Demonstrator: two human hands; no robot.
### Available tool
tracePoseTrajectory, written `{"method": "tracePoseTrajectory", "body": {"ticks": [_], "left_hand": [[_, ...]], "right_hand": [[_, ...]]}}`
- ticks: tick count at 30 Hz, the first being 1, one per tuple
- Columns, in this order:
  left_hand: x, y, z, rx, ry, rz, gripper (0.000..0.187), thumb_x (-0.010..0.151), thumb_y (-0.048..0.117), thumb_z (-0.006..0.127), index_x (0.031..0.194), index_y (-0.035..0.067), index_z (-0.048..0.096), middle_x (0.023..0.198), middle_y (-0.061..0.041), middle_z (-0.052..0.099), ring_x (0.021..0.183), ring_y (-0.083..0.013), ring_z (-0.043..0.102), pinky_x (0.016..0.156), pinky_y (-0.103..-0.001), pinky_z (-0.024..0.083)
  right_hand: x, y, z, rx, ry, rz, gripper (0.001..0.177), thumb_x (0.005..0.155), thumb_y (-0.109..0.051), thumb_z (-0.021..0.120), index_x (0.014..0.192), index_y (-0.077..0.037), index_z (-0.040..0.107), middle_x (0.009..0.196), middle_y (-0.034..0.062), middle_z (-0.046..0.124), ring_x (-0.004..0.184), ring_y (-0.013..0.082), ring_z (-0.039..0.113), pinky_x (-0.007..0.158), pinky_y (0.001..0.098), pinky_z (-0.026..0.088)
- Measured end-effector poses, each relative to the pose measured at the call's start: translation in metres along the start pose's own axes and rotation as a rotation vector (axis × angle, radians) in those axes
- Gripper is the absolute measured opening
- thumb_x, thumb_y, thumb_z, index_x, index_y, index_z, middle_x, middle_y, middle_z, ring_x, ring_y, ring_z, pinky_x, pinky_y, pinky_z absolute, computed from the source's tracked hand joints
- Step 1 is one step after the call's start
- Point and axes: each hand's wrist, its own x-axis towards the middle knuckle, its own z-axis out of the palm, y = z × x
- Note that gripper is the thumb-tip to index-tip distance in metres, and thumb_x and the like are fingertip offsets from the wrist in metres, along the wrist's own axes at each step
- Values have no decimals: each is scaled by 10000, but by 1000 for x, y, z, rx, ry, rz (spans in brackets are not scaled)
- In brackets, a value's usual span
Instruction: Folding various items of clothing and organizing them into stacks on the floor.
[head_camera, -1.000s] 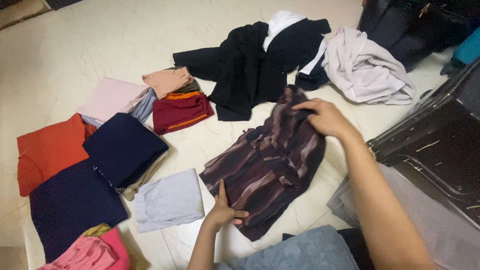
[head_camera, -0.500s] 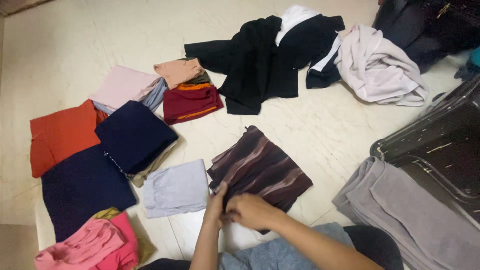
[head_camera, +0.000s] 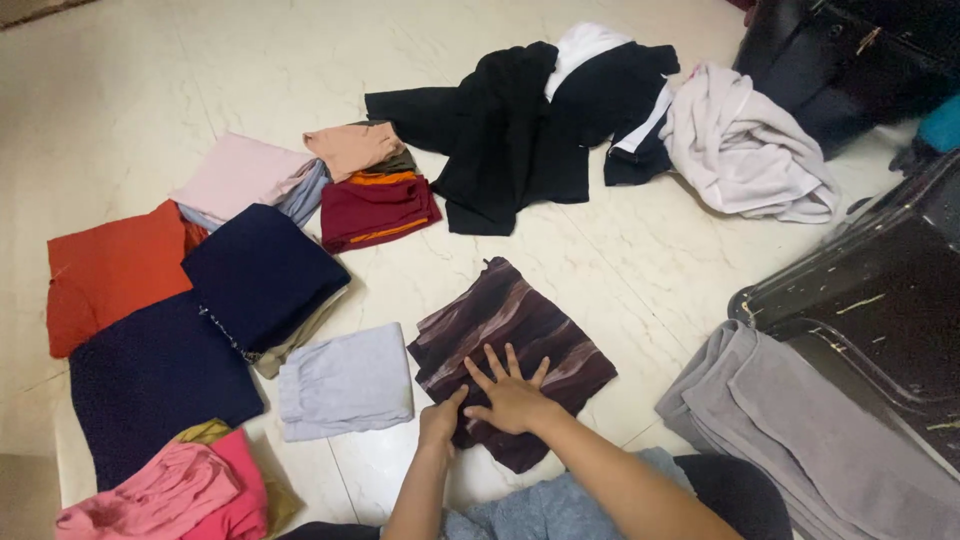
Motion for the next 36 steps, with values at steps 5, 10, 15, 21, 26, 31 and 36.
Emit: {"method": "tracePoseTrajectory", "body": {"ticks": [5, 10, 15, 21, 26, 31, 36], "left_hand": [[23, -21, 15, -127, 2, 217, 629, 802, 378, 786, 1199, -103, 705, 1131, -227, 765, 959, -298, 712, 831, -383, 540], [28, -15, 22, 52, 294, 548, 909, 974, 422, 656, 1584, -38, 164, 1431, -319, 487, 1308, -383, 495, 1109, -434, 373], [-69, 40, 44, 624, 523, 1060, 729, 943, 252, 571, 1606, 54, 340, 1621, -241, 312, 1509, -398, 255, 1212, -579, 205], [-62, 45, 49, 1263, 277, 1072, 802, 957, 554, 546, 1614, 201, 251, 1718, -77, 97, 1586, -336, 17, 1141, -784, 3], [-60, 63, 42, 1252, 93, 709, 1068, 741, 805, 613, 1610, 364, 174, 1722, 8, -58, 1566, -339, -146, 1061, -847, -55], [-61, 56, 30, 1203, 34, 724, 1048, 748, 745, 702, 1601, 351, 239, 1733, 2, -27, 1595, -340, -97, 1137, -806, -33], [0, 2, 32, 411, 470, 927, 978, 755, 484, 801, 1554, 101, 387, 1643, -203, 245, 1513, -422, 205, 1249, -560, 197]], "right_hand": [[1, 39, -6, 158, 99, -58, 858, 889, -585, 630, 1601, -290, 254, 1719, 81, 75, 1589, 355, 35, 1155, 776, 57], [19, 71, 1, 213, 540, -89, 550, 969, -345, 594, 1474, -145, 504, 1656, 161, 284, 1542, 404, 188, 1198, 660, 176], [48, 77, -4, 114, 723, -156, 445, 1052, -257, 456, 1479, -138, 498, 1685, 137, 266, 1562, 388, 176, 1193, 695, 144], [52, 65, -23, -76, 511, -34, 552, 1036, -452, 384, 1575, -357, 314, 1714, 27, 42, 1572, 315, 2, 1109, 815, 13], [68, 76, -14, -143, 429, 36, 585, 1015, -620, 336, 1577, -479, 256, 1722, -33, -12, 1581, 273, -35, 1110, 832, -21], [69, 84, -10, -86, 495, 13, 634, 980, -633, 396, 1572, -437, 286, 1708, 12, 53, 1563, 297, 45, 1118, 793, 39], [66, 121, -7, 143, 787, 76, 773, 850, -586, 670, 1479, -181, 473, 1494, 165, 440, 1363, 367, 424, 1075, 565, 367]]}}
